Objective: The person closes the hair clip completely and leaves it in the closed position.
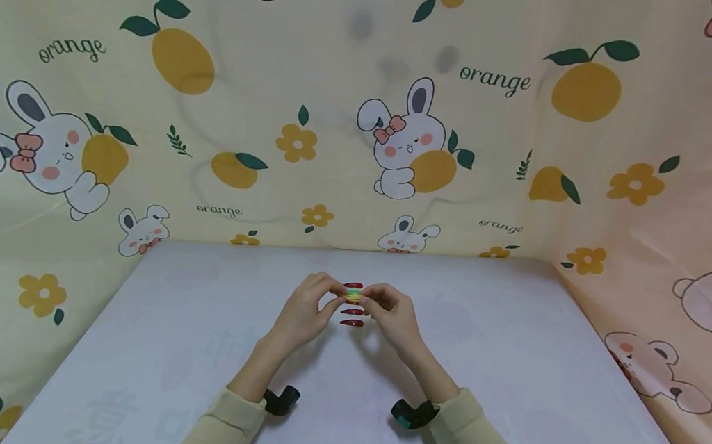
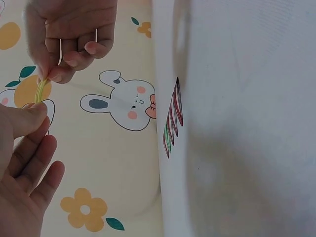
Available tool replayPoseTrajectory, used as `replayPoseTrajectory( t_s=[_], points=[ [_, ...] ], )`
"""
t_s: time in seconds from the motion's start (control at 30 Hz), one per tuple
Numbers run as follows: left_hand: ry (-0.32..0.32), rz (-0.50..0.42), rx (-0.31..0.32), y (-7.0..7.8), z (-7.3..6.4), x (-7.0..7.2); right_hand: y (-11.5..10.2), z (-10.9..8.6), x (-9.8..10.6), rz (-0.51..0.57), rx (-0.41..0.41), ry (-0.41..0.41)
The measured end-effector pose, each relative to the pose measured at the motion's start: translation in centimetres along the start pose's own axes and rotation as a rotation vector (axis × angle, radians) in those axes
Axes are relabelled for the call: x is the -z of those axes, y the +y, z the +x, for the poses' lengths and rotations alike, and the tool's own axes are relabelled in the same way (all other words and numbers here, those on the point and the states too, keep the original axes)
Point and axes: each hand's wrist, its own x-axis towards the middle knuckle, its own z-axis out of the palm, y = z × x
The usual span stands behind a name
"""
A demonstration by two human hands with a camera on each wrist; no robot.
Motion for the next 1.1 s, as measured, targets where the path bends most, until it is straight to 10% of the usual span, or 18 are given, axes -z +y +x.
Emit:
replayPoseTrajectory(
  t_s=[0.53,1.1],
  points=[
    [0.051,0.032,0.011,0.0,-0.1,-0.4,0.1,0.2,0.3,-0.034,-0.001,0.001],
    [0.055,0.097,0.049,0.4,-0.2,-1.0,0.0,0.5,1.1,-0.317,0.137,-0.024]
  ],
)
